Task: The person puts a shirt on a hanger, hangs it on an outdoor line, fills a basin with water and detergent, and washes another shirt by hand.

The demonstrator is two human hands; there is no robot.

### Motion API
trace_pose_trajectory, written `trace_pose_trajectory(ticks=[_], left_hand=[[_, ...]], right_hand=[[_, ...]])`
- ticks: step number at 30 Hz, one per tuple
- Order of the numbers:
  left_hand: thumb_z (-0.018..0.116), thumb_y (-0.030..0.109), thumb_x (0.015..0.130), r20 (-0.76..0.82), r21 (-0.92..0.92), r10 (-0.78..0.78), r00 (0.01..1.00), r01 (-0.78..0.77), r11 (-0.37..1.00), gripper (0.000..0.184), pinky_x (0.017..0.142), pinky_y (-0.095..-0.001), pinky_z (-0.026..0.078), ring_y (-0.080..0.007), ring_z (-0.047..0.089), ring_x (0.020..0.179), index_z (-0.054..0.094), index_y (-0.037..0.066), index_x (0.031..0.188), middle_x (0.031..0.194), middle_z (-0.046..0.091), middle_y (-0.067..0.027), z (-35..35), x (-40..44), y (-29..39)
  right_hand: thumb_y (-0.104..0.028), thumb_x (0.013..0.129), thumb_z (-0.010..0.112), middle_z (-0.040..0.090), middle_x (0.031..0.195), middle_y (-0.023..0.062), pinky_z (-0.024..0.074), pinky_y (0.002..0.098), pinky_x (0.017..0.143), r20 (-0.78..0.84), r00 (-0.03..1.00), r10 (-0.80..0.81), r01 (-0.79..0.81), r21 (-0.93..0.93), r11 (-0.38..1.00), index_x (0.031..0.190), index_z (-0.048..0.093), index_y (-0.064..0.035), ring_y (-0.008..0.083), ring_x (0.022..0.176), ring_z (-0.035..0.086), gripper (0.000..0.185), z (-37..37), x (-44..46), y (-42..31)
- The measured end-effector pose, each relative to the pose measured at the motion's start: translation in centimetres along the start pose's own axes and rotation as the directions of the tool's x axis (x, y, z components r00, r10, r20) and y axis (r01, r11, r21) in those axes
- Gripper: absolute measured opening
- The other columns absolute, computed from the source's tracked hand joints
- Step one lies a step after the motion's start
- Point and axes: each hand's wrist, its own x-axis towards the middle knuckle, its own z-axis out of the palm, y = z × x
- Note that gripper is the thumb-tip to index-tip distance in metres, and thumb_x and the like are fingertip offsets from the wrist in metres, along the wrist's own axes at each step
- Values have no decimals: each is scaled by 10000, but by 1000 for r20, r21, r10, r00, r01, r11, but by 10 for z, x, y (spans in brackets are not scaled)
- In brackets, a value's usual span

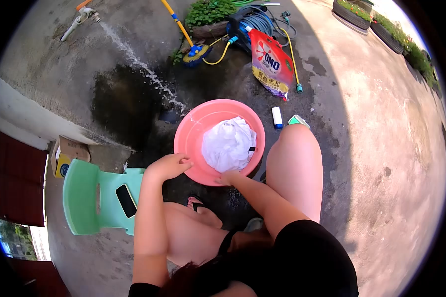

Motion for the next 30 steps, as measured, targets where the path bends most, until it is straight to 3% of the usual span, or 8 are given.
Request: trace_pose_trajectory(ticks=[2, 8, 11, 15, 17, 18, 25, 30], left_hand=[[546, 366, 844, -10, 0, 9, 1000, -9, 1000, 468, 873, -338, 444, -279, 589, 1009, 555, 29, 1169, 1079, 621, -160, 4, 3, -4], [539, 372, 854, 34, -23, -23, 999, 24, 999, 465, 875, -335, 440, -269, 591, 1006, 557, 27, 1165, 1072, 624, -162, 4, 3, 0], [536, 369, 858, 49, -32, -31, 998, 32, 999, 457, 873, -331, 439, -264, 593, 998, 560, 27, 1160, 1071, 624, -162, 3, 4, -4], [541, 360, 858, 9, -94, -7, 1000, 7, 996, 442, 862, -332, 442, -255, 600, 968, 573, 23, 1141, 1046, 633, -154, -1, 2, -11], [544, 357, 856, -13, -86, -1, 1000, 0, 996, 440, 848, -333, 448, -253, 604, 948, 575, 23, 1141, 1024, 636, -157, -7, 1, -11], [546, 356, 855, -25, -88, 4, 1000, -6, 996, 439, 841, -333, 451, -251, 606, 937, 576, 23, 1140, 1013, 637, -158, -11, 1, -11], [602, 409, 819, -267, -116, 24, 963, -56, 992, 574, 798, -328, 472, -268, 625, 894, 529, -29, 1182, 969, 644, -180, -29, 6, -5], [609, 452, 806, -366, -293, 126, 922, -243, 925, 665, 847, -329, 455, -275, 603, 972, 477, -33, 1240, 1034, 623, -198, -28, 19, 5]], right_hand=[[-589, 846, 347, 517, 1248, 194, 308, 514, 986, -99, 992, 73, -51, 203, 978, 1075, 650, -84, 350, 1160, 486, 632, -3, 7, 1], [-440, 861, 398, 508, 1288, 128, 203, 633, 996, -454, 855, 250, -369, -194, 909, 1118, 634, -134, 295, 1216, 444, 464, 15, 16, 48], [-398, 856, 434, 542, 1240, 154, 177, 638, 1006, -43, 970, 241, -245, -134, 960, 1095, 645, -132, 290, 1204, 454, 415, 6, 22, 54], [-326, 750, 568, 616, 1020, 227, 452, 423, 846, -172, 975, 140, -84, 295, 952, 1036, 631, -37, 323, 937, 604, 411, -5, 77, 48], [-227, 696, 618, 607, 819, 188, 470, 364, 663, -531, 841, 102, 249, 548, 799, 921, 581, -4, 290, 768, 604, 320, -68, 53, 12], [-192, 670, 652, 612, 833, 221, 476, 388, 713, -548, 831, 96, 289, 572, 767, 908, 549, 10, 343, 813, 612, 329, -111, 35, -8], [36, 737, 507, 393, 702, -29, 305, 231, 468, -724, 679, -120, 728, 644, 236, 771, 374, -102, 39, 615, 405, 195, -324, -95, -98], [-29, 788, 568, 500, 785, -5, 459, 241, 641, -864, 449, -228, 892, 450, 50, 805, 415, -93, 86, 719, 536, 167, -401, -152, -144]])
